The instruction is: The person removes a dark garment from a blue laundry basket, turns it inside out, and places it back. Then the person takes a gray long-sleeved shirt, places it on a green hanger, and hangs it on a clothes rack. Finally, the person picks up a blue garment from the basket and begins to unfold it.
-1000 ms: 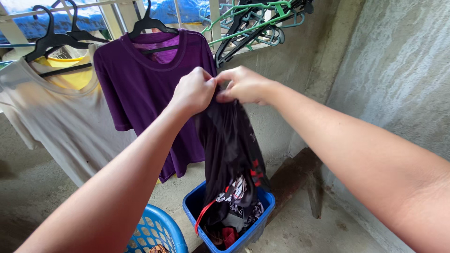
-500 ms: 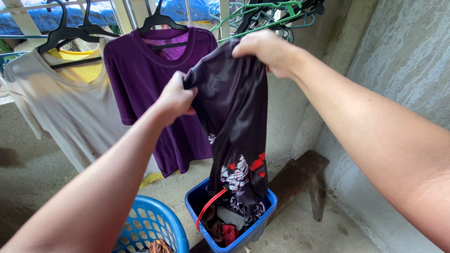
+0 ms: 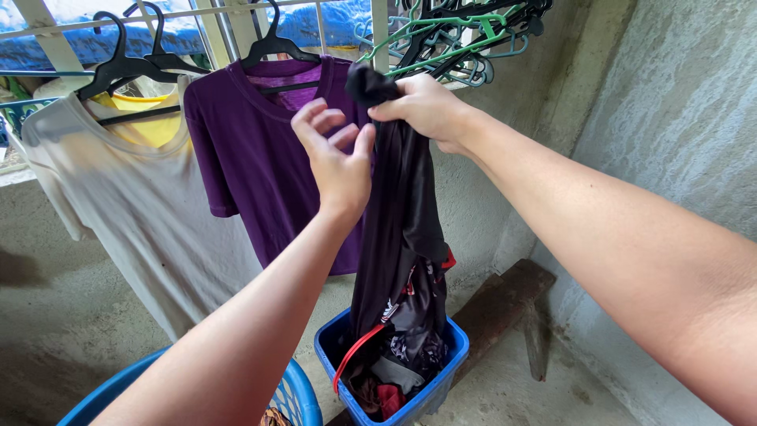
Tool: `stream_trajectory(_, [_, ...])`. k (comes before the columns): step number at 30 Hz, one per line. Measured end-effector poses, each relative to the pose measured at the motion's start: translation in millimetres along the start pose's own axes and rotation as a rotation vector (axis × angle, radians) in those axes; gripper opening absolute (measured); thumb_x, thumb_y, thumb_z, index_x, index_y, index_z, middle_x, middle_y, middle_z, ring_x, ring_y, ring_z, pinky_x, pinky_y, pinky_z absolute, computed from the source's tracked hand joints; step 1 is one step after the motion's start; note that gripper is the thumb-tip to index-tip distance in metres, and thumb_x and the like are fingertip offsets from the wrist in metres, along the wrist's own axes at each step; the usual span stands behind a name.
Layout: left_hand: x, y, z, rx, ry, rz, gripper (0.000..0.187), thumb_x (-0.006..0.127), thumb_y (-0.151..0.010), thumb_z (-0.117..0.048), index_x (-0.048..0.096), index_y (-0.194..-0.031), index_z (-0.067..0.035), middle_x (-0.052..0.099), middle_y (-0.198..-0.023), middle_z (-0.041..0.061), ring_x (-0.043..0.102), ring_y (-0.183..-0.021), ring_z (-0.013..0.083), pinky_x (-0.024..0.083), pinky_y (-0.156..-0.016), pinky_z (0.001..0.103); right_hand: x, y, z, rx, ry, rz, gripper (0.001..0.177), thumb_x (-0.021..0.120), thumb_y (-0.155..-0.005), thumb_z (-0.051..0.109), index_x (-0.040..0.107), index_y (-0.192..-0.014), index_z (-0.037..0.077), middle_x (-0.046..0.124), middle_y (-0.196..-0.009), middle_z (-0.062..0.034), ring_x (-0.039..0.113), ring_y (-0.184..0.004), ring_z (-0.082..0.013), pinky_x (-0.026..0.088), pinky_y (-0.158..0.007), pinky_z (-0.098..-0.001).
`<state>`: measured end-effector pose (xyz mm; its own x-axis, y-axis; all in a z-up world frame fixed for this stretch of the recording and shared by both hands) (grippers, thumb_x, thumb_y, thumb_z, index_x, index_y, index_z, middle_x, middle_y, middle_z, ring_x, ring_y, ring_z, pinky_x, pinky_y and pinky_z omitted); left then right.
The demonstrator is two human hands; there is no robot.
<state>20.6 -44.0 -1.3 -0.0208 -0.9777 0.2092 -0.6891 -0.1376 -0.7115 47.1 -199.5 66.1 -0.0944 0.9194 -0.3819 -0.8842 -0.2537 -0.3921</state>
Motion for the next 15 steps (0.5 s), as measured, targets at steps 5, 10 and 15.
stream_trajectory(5, [2, 49, 44, -0.322, -0.496, 0.527, 0.038, 0.073, -0.09, -0.024, 0.063, -0.122, -0.006, 0.076, -0.117, 0.011, 0.072, -0.108, 0.0187, 0.055, -0.094, 0.035, -15, 7, -4, 0.074, -0.098, -0.079, 0.018, 0.072, -0.09, 0.019, 0.073, -0.1, 0.005, 0.07, -0.091, 0.0007, 0.065, -0.084, -0.0086, 0.051, -0.079, -0.0291])
stream_trajectory(10, [-13, 58, 66, -0.493, -0.8, 0.825, 0.053, 0.068, -0.093, -0.042, 0.063, -0.137, -0.013, 0.074, -0.126, 0.012, 0.068, -0.117, 0.0233, 0.051, -0.102, 0.037, -31, 18, -9, 0.074, -0.137, -0.159, 0.021, 0.069, -0.093, 0.023, 0.068, -0.104, 0.006, 0.07, -0.095, -0.0002, 0.067, -0.087, -0.0101, 0.054, -0.081, -0.0304])
stream_trajectory(15, [-41, 33, 65, -0.571, -0.95, 0.986, 0.053, 0.073, -0.088, -0.044, 0.066, -0.133, -0.016, 0.075, -0.121, 0.01, 0.073, -0.108, 0.0266, 0.055, -0.095, 0.045, -44, 30, -17, 0.081, -0.048, -0.264, 0.02, 0.067, -0.093, 0.024, 0.069, -0.107, 0.009, 0.07, -0.097, 0.0005, 0.065, -0.091, -0.0098, 0.053, -0.084, -0.0303])
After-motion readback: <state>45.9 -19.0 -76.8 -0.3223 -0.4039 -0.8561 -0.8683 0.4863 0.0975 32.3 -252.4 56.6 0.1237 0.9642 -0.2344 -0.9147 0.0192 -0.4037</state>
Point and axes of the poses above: each hand's wrist, its own y-axis away from the middle knuckle, its own x-axis out of the palm, z = x × y, the point moved 7 cm from there along -y, towards the middle knuckle
